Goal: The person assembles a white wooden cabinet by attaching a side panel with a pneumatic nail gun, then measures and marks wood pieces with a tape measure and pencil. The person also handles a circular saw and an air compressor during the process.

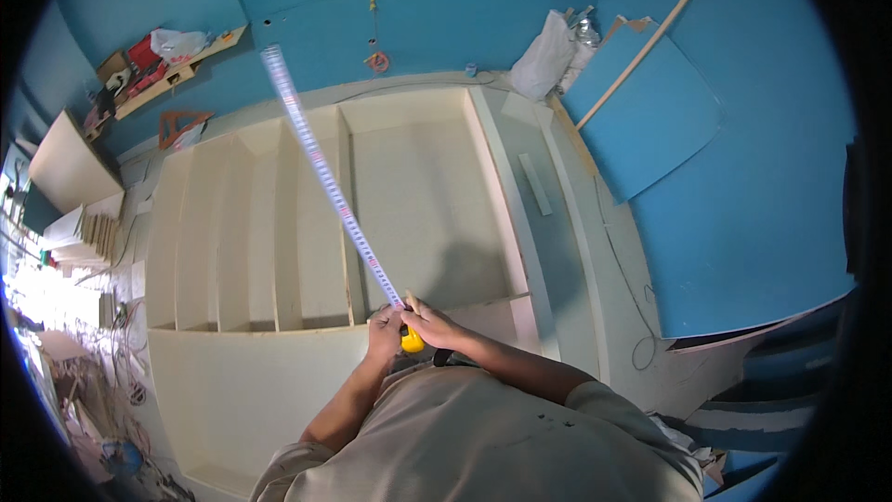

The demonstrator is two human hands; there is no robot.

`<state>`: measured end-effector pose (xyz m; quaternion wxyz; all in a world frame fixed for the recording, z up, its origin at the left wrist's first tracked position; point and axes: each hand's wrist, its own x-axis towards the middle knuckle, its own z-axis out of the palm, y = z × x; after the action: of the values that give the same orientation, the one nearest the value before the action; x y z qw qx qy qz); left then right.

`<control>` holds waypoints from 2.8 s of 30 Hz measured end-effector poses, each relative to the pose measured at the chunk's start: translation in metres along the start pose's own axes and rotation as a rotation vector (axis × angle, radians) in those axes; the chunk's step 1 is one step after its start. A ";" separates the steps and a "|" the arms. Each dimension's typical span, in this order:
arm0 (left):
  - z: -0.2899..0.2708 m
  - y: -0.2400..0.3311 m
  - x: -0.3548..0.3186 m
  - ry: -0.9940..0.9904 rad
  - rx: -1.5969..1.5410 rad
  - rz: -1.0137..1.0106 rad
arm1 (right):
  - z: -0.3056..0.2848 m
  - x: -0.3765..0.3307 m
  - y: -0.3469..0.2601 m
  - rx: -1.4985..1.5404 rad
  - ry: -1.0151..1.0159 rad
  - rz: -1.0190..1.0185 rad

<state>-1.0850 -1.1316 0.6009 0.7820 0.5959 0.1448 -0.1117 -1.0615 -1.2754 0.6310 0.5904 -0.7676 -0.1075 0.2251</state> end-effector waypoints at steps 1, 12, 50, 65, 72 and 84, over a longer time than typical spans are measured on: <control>0.007 0.002 0.007 0.006 -0.005 0.035 | 0.000 0.006 -0.003 0.035 0.074 -0.042; -0.020 0.085 0.164 0.280 -0.305 0.059 | -0.094 -0.165 0.129 -0.905 -0.038 -0.061; 0.283 -0.008 0.080 -0.023 0.482 -0.127 | -0.291 -0.116 0.137 0.178 -0.103 0.286; 0.297 -0.011 0.134 -0.521 0.647 -0.056 | -0.310 -0.245 0.231 -0.093 0.204 0.452; 0.120 -0.180 0.123 -1.072 1.528 0.134 | -0.253 -0.266 0.267 -0.074 0.393 0.580; -0.113 -0.336 -0.003 -0.540 1.423 -0.720 | -0.196 -0.238 0.394 -0.195 0.572 0.770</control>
<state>-1.2147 -1.1118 0.2722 0.1444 0.8168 0.0290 -0.5579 -1.2172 -1.6562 0.3465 0.3955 -0.8344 0.3300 0.1959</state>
